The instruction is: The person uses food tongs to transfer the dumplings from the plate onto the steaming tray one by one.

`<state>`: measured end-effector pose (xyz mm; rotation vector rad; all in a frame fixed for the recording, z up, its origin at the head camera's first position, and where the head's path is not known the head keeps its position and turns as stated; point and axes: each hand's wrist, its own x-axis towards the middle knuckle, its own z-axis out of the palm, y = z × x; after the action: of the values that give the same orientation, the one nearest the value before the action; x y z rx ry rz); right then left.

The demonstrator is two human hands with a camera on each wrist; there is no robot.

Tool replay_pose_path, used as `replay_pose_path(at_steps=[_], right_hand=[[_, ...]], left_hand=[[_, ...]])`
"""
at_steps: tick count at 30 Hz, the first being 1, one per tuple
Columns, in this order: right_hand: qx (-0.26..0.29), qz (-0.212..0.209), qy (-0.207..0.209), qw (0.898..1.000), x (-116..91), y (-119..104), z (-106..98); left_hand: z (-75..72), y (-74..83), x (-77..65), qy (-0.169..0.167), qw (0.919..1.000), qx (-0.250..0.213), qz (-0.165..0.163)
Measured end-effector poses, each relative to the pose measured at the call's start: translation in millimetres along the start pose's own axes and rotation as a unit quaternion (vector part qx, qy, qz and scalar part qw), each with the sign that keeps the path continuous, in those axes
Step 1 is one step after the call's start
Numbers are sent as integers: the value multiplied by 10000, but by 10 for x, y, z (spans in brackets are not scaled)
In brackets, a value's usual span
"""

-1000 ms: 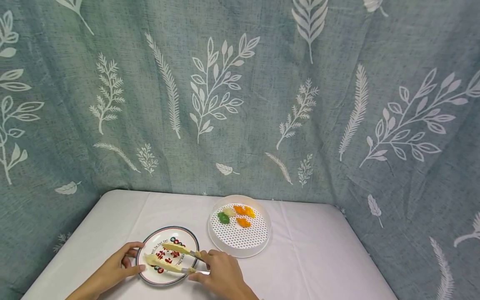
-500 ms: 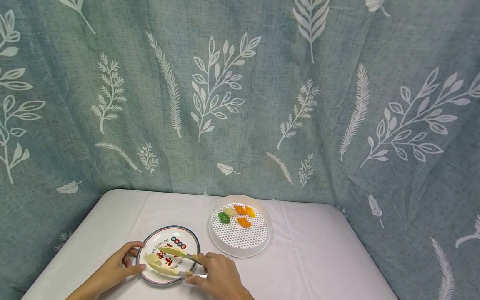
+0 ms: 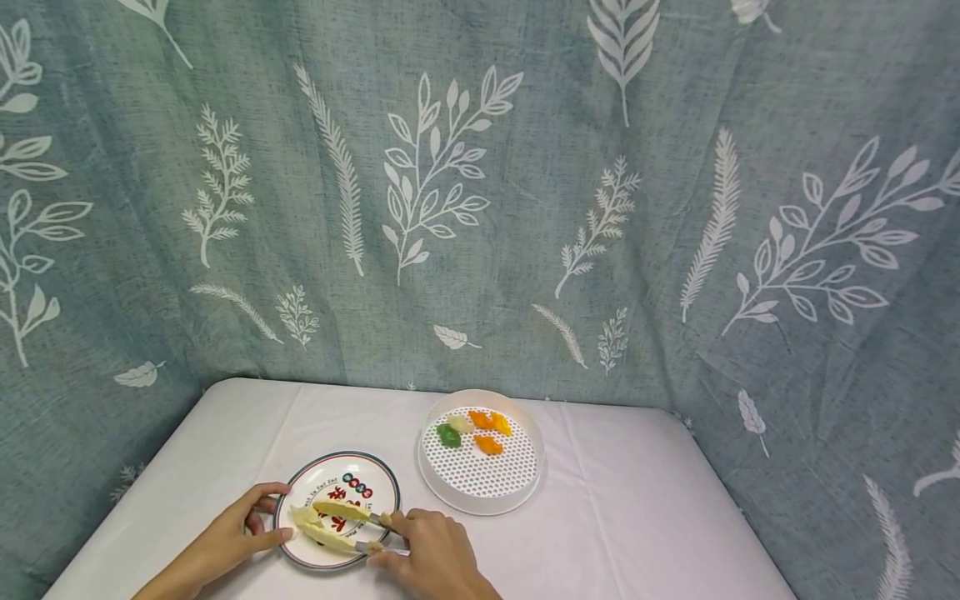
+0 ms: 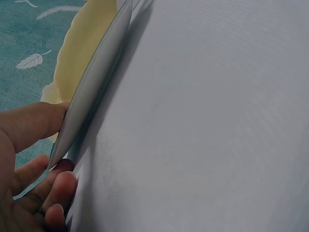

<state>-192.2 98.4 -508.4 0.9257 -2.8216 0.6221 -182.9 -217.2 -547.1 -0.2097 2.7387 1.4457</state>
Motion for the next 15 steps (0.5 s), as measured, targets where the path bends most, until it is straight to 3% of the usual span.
replay_pose_path(at_steps=[15], right_hand=[[-108,-34,33,9999,21,-29,19]], left_hand=[[-6,16,-5,-6,10000,-73,10]])
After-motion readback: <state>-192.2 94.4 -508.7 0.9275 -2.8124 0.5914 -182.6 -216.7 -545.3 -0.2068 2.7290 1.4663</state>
